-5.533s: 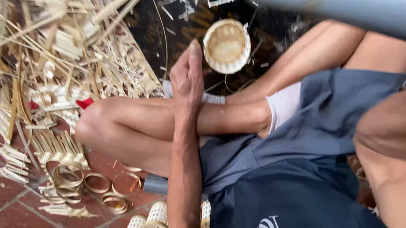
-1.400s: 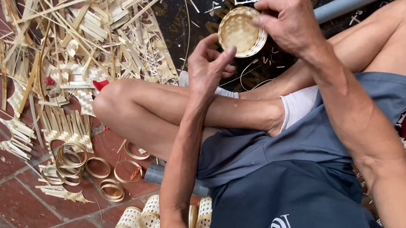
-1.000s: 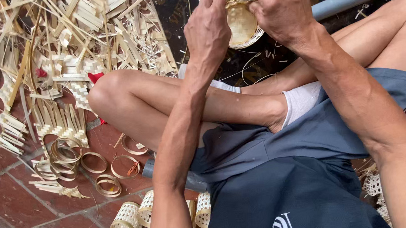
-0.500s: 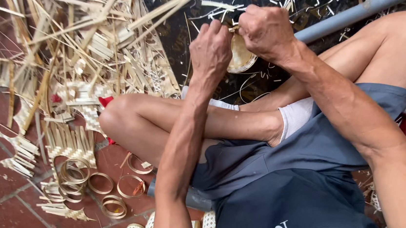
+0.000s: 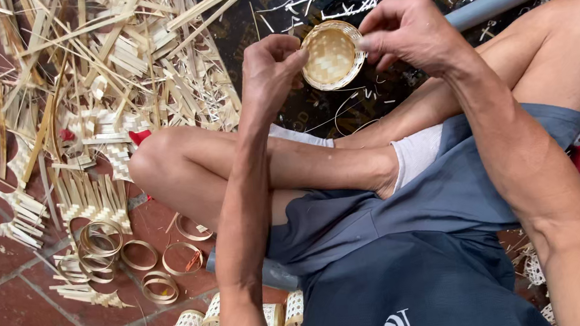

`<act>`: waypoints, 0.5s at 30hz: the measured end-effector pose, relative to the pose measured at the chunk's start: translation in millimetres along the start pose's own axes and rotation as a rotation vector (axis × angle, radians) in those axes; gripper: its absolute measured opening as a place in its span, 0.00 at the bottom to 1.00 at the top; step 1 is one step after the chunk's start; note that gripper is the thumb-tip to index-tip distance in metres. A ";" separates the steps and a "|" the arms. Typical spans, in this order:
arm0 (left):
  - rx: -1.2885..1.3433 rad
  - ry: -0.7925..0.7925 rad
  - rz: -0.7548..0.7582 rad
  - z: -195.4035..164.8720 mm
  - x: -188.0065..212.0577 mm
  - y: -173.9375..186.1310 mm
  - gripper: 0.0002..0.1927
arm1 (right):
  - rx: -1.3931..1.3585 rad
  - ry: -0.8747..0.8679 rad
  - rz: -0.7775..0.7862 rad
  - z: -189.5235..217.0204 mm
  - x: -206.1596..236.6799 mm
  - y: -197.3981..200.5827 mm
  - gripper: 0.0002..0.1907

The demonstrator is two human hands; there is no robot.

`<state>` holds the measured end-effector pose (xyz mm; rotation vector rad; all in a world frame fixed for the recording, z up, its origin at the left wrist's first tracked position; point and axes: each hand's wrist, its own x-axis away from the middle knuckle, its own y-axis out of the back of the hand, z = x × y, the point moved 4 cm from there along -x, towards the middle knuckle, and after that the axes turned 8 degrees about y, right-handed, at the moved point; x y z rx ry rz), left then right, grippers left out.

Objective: The person sits on the floor weaving thin bamboo strips into small round baskets, pressing a woven circular base into a ring and shaping it around a gray cylindrical mold. They use a knife and pliers to trim and adjust strips, secure the weave with clothespins, and bend a long bamboo strip around the mold.

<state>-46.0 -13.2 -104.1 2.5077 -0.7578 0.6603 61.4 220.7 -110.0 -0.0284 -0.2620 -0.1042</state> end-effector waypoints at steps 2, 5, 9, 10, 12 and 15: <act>0.031 0.032 0.019 2.5 0.4 -3.8 0.11 | -0.054 -0.024 0.025 -10.5 -0.6 -3.4 0.08; 0.089 0.061 0.045 7.0 0.7 -7.1 0.10 | -0.069 -0.007 0.009 -16.6 0.6 -5.6 0.08; 0.219 0.041 0.065 10.1 -0.8 -8.6 0.09 | -0.061 0.089 0.015 -9.6 5.2 -8.2 0.09; 0.233 0.031 0.057 11.3 0.5 -9.1 0.10 | -0.052 0.115 0.013 -7.0 7.4 -10.0 0.09; 0.258 0.002 0.037 14.0 5.2 -11.8 0.10 | 0.035 0.106 -0.049 -4.4 13.5 -13.6 0.10; 0.349 0.037 0.037 25.3 18.6 -19.3 0.15 | 0.253 0.043 -0.098 -3.6 27.5 -25.4 0.19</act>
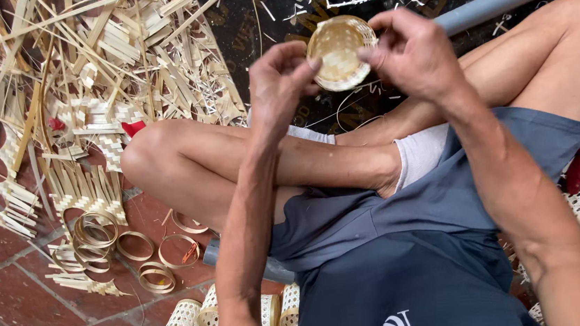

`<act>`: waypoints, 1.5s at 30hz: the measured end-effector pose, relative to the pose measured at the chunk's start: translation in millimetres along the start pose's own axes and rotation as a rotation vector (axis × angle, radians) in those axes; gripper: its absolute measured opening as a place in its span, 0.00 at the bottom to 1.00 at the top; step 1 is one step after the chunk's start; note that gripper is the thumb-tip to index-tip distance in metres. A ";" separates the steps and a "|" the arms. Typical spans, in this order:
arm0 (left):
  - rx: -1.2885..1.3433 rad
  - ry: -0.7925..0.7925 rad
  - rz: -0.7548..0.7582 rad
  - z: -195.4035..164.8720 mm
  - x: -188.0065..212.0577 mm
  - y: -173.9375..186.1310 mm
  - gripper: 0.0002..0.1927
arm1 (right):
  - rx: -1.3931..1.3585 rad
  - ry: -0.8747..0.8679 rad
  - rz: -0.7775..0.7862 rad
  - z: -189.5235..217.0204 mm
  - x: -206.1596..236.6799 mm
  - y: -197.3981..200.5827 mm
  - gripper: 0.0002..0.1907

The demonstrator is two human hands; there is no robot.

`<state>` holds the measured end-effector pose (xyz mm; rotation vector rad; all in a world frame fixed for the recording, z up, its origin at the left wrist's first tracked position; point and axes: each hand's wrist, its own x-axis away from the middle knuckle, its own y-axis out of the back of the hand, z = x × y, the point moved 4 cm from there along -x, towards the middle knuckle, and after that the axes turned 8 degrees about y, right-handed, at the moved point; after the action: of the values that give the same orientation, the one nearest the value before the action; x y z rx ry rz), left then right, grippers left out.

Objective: The person sits on the floor weaving thin bamboo strips into small round baskets, pressing a woven circular base into a ring and shaping it around a gray cylindrical mold. They use a knife and pliers to trim and adjust strips, secure the weave with clothespins, and bend a long bamboo strip around the mold.

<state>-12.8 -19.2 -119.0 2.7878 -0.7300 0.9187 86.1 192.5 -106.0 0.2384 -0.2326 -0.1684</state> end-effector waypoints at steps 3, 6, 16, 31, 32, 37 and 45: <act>0.128 0.008 0.024 14.1 6.7 -6.2 0.18 | 0.213 0.100 -0.076 8.4 9.1 -8.3 0.20; 0.110 0.025 -0.022 24.8 7.7 -6.0 0.17 | 0.337 0.209 -0.136 14.1 12.4 -12.2 0.19; 0.151 -0.053 -0.061 37.1 11.0 -12.6 0.19 | 0.810 0.230 -0.088 7.4 13.4 -21.2 0.04; 0.102 -0.087 -0.182 27.6 -6.0 13.3 0.19 | 0.122 0.095 -0.314 4.8 11.7 37.8 0.11; 0.094 -0.137 -0.212 26.7 -5.1 23.2 0.19 | 0.093 0.130 -0.344 1.8 24.2 62.9 0.10; -0.420 -0.370 -0.438 6.0 10.5 91.2 0.17 | 0.240 0.120 -0.782 -46.0 171.5 213.0 0.06; -0.529 -0.280 -0.415 -8.2 35.3 135.7 0.17 | 0.252 -0.378 -1.193 -168.8 411.7 296.9 0.04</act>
<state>-57.5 -150.5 -96.9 2.4563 -0.3275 0.2181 563.4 434.0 -105.2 0.5783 -0.4663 -1.3801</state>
